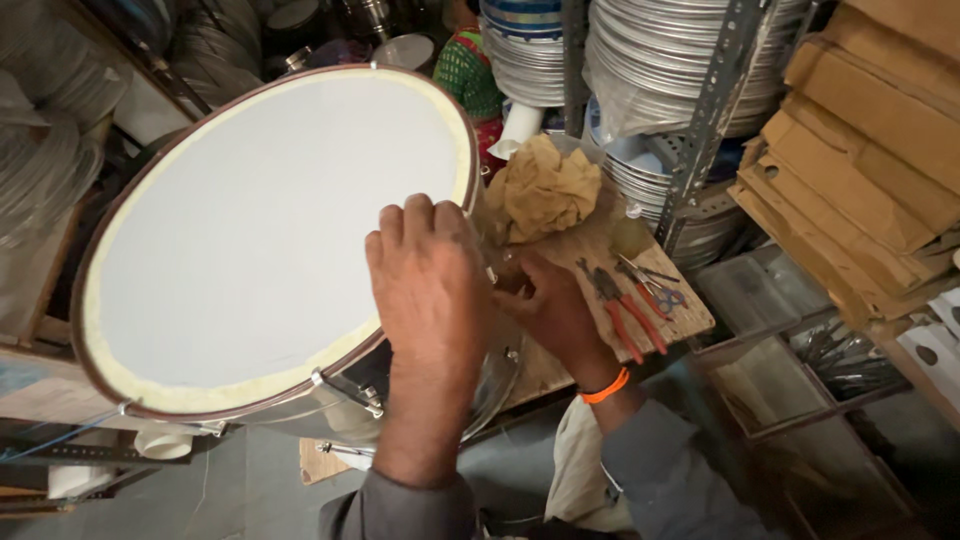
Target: The person attaches and tightens metal tension rods and lugs onto a large drum shell using a wrench. They rotate the drum to access different lugs and periodically tap the drumhead to check tension.
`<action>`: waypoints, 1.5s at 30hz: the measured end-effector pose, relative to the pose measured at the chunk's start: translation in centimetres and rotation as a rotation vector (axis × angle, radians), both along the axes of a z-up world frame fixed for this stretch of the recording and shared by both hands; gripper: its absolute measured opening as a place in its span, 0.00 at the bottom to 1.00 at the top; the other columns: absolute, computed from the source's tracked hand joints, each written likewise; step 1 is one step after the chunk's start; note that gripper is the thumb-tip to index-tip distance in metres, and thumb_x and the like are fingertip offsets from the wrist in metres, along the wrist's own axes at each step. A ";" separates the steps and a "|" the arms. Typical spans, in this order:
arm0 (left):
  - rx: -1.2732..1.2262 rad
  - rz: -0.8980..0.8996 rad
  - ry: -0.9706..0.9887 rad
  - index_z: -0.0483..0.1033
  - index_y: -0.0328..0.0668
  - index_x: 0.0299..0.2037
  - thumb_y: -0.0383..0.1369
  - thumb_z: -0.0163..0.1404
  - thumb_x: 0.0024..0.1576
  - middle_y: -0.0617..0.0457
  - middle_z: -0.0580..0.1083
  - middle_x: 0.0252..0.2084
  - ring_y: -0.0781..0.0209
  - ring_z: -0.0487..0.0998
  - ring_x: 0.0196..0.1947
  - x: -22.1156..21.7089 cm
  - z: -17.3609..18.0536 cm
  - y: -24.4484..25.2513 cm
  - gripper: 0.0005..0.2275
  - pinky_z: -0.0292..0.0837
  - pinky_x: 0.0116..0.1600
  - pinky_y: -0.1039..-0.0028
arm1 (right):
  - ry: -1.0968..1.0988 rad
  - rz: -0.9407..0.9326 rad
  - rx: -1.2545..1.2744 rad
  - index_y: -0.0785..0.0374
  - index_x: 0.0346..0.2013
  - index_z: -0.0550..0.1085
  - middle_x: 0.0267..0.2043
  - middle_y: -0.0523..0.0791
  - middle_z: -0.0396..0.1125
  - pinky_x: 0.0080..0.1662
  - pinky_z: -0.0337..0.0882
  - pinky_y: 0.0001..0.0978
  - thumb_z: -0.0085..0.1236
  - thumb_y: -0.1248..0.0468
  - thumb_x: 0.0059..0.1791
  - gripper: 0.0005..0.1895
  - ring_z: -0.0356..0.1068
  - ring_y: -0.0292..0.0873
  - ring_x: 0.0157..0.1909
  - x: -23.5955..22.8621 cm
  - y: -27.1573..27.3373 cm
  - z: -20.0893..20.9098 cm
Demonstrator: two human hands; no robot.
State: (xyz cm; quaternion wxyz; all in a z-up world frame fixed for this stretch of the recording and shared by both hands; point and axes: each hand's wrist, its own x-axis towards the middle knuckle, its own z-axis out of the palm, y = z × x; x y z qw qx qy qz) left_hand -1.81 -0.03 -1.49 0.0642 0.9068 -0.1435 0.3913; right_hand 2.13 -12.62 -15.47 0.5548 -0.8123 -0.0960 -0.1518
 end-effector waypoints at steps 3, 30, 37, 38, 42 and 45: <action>0.016 -0.002 -0.033 0.74 0.38 0.35 0.27 0.52 0.48 0.46 0.71 0.40 0.46 0.71 0.43 0.1 -0.4 -0.1 0.06 0.65 0.46 0.59 | -0.156 -0.040 -0.056 0.63 0.41 0.76 0.35 0.49 0.75 0.38 0.73 0.34 0.64 0.64 0.45 0.12 0.75 0.42 0.34 0.2 0.0 -1.0; -0.033 0.035 -0.222 0.77 0.39 0.37 0.31 0.53 0.50 0.51 0.71 0.38 0.54 0.73 0.45 -0.2 -1.2 -0.2 0.07 0.68 0.50 0.66 | -0.257 0.071 -0.136 0.67 0.49 0.73 0.48 0.55 0.72 0.50 0.69 0.41 0.60 0.62 0.47 0.19 0.70 0.54 0.51 5.5 -2.8 -6.4; -0.062 0.017 -0.229 0.76 0.40 0.33 0.30 0.53 0.50 0.51 0.71 0.37 0.54 0.73 0.44 -0.1 -1.4 -0.3 0.04 0.68 0.49 0.65 | -0.359 0.135 -0.270 0.68 0.56 0.71 0.56 0.56 0.69 0.56 0.67 0.42 0.60 0.61 0.48 0.24 0.67 0.54 0.59 5.6 -4.1 -5.2; -0.062 0.019 -0.226 0.76 0.41 0.32 0.30 0.53 0.50 0.51 0.71 0.37 0.54 0.73 0.44 -0.2 -1.4 -0.2 0.03 0.68 0.49 0.65 | -0.373 0.168 -0.307 0.68 0.57 0.71 0.57 0.56 0.69 0.56 0.67 0.43 0.60 0.60 0.48 0.25 0.67 0.54 0.60 5.7 -4.4 -4.9; -0.126 -0.001 -0.193 0.77 0.39 0.35 0.30 0.53 0.49 0.50 0.71 0.39 0.54 0.73 0.45 -0.9 -0.6 -0.1 0.06 0.68 0.51 0.65 | -0.407 0.268 -0.450 0.68 0.61 0.69 0.61 0.57 0.67 0.59 0.65 0.43 0.60 0.59 0.47 0.29 0.64 0.55 0.64 7.0 -4.9 -3.4; -0.161 -0.076 -0.176 0.76 0.36 0.43 0.30 0.53 0.51 0.49 0.71 0.42 0.54 0.73 0.47 -3.3 -0.6 0.7 0.11 0.68 0.52 0.67 | -0.426 0.254 -0.445 0.69 0.62 0.69 0.60 0.57 0.67 0.56 0.66 0.42 0.60 0.59 0.48 0.29 0.66 0.55 0.62 6.2 -4.6 -3.5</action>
